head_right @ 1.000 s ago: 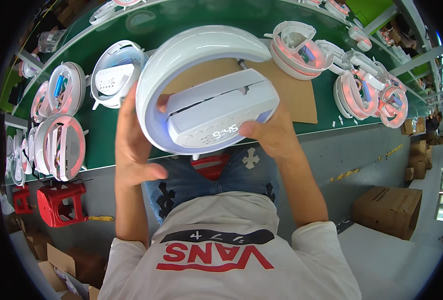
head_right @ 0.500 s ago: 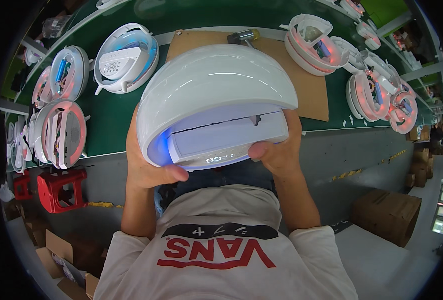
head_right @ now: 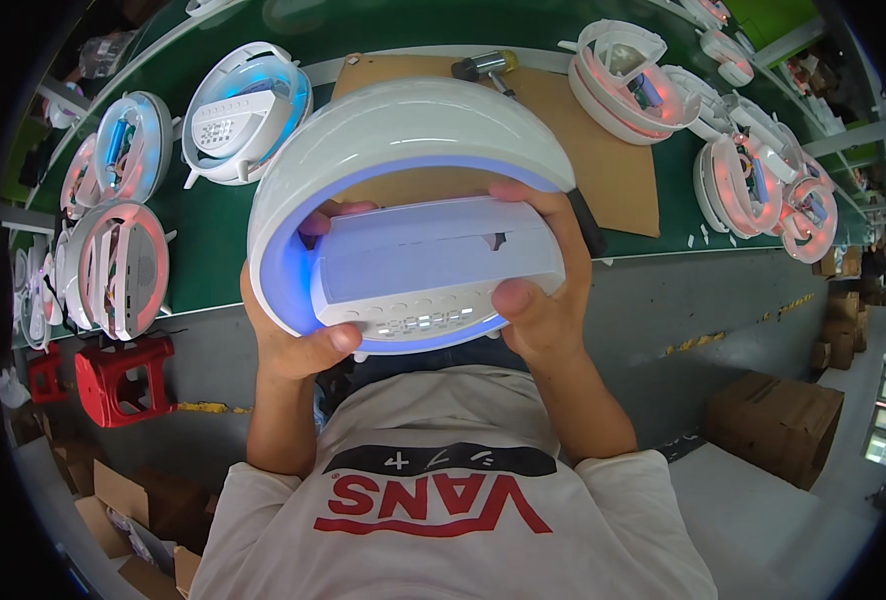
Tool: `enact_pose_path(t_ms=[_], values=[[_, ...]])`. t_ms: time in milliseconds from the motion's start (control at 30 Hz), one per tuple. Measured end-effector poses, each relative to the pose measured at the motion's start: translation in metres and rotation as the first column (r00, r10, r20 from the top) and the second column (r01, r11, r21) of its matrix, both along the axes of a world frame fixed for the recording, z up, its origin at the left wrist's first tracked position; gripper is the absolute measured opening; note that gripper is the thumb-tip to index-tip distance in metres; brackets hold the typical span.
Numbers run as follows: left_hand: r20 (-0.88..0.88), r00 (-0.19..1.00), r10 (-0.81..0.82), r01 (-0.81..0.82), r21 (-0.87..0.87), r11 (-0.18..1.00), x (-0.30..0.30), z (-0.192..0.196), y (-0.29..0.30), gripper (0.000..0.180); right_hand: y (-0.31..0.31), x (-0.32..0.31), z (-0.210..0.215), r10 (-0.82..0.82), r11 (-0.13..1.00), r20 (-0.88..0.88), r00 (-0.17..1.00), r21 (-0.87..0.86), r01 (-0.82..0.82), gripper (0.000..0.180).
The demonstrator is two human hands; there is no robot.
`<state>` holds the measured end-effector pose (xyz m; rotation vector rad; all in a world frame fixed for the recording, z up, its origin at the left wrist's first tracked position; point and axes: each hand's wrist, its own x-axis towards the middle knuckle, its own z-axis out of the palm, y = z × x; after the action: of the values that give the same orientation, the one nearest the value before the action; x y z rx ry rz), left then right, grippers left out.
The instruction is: The person assembles G-shaped LED lamp housings with integrated clock display modules and internal wiring by securing the base components with a rubber mallet.
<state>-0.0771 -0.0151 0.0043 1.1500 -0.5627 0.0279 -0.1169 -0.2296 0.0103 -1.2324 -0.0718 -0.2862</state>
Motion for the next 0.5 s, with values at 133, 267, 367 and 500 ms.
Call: enact_pose_path(t_ms=[133,267,367,500], values=[[-0.101,0.993,0.064,-0.061,0.035,0.998,0.004,0.004,-0.002,0.079,0.008,0.008,-0.001,0.033,0.997,-0.061,0.998,0.068,-0.029,0.093],[-0.208,0.974,0.094,-0.098,-0.011,0.995,0.007,-0.001,-0.004,0.083,0.009,0.012,-0.005,0.028,0.998,-0.064,0.998,0.058,-0.024,0.087],[-0.204,0.978,0.050,-0.064,-0.062,0.996,0.010,-0.007,-0.004,0.087,0.009,0.016,-0.001,0.032,0.999,-0.033,0.999,-0.014,-0.032,0.081],[-0.161,0.985,0.066,-0.076,-0.055,0.996,0.011,-0.009,-0.004,0.091,0.003,0.019,-0.001,0.080,0.988,-0.003,0.997,-0.131,-0.080,0.075]])
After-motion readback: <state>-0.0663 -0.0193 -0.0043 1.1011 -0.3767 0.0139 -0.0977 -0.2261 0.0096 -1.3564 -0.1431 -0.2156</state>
